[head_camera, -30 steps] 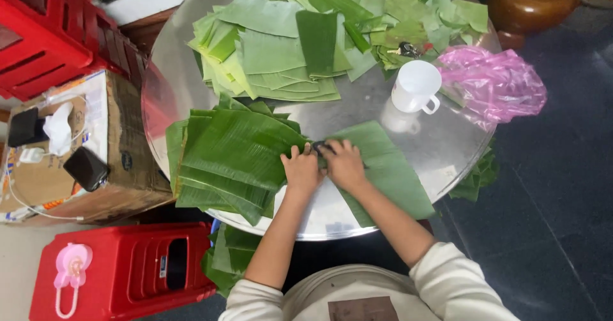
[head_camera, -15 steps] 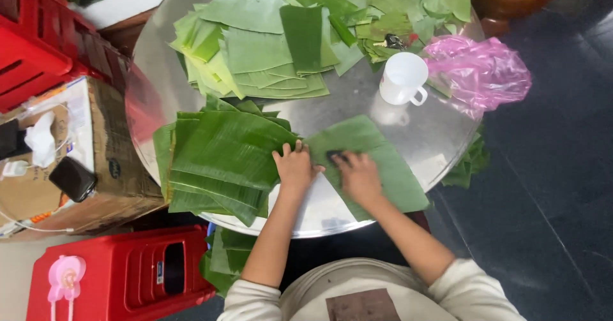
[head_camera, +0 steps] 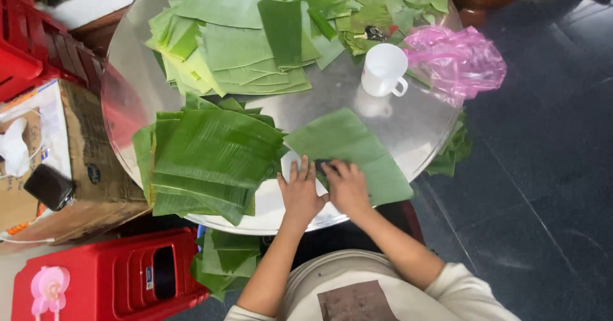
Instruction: A person is cleaning banana leaves by wiping them with a cloth and then stacking them neatly on a metal table.
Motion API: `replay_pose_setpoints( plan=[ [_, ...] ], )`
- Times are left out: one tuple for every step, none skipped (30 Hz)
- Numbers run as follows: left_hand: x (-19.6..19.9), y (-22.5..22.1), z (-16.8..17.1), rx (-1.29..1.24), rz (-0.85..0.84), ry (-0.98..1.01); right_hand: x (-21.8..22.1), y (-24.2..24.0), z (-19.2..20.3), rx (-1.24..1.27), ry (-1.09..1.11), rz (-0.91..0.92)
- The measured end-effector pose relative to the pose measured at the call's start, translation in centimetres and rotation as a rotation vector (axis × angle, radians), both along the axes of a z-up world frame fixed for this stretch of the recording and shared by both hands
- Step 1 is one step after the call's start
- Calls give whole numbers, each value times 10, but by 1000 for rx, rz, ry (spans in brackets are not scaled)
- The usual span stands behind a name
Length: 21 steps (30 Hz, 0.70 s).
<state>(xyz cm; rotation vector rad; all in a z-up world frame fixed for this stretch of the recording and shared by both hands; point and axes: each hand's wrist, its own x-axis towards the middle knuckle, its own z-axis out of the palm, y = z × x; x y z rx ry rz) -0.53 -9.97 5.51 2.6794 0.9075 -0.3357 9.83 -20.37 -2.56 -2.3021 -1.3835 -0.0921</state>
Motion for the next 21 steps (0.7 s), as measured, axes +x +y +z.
replay_pose_setpoints(
  plan=[
    [0,-3,6,-6,14,23,5,-7,-2,-10,-7,-11],
    [2,-4,7,-5,12,22,21,-20,-7,-9,-8,-14],
    [4,-4,11,-21,31,27,37,-32,-9,-28,-77,-95],
    [6,-3,15,-36,51,33,53,-44,-10,-45,-147,-176],
    [5,-3,16,-32,51,28,60,-52,-6,-41,-151,-176],
    [4,-4,16,-52,52,26,66,-61,-3,-19,-162,-272],
    [1,-5,17,-76,54,29,70,-71,1,0,-168,-366],
    [-1,-7,15,-76,55,29,57,-64,2,1,-168,-365],
    [1,-8,14,-59,57,33,48,-55,3,77,-85,-235],
    [3,-8,13,-42,59,36,40,-45,5,152,-4,-104],
    [5,-9,10,-46,61,37,22,-43,-2,148,-2,-101],
    [8,-9,7,-32,68,48,4,-40,-10,97,-26,-13],
    [9,-5,6,-11,66,64,-16,-35,-17,52,-44,65],
    [8,-4,4,-9,60,70,-8,-41,-20,53,-38,59],
    [8,-4,2,-15,54,70,3,-47,-23,28,-35,13],
    [9,-5,0,-22,47,69,14,-54,-25,4,-32,-33],
    [7,-8,1,-23,46,76,24,-69,-20,2,-25,-34],
    [5,-11,4,-9,46,77,33,-83,-14,29,-88,-129],
    [8,-11,7,16,41,68,48,-94,-8,66,-160,-230],
    [5,-17,7,25,36,65,56,-103,-13,74,-161,-236],
    [2,-26,5,106,-51,-56,66,-114,-18,134,-150,-315]
  ],
)
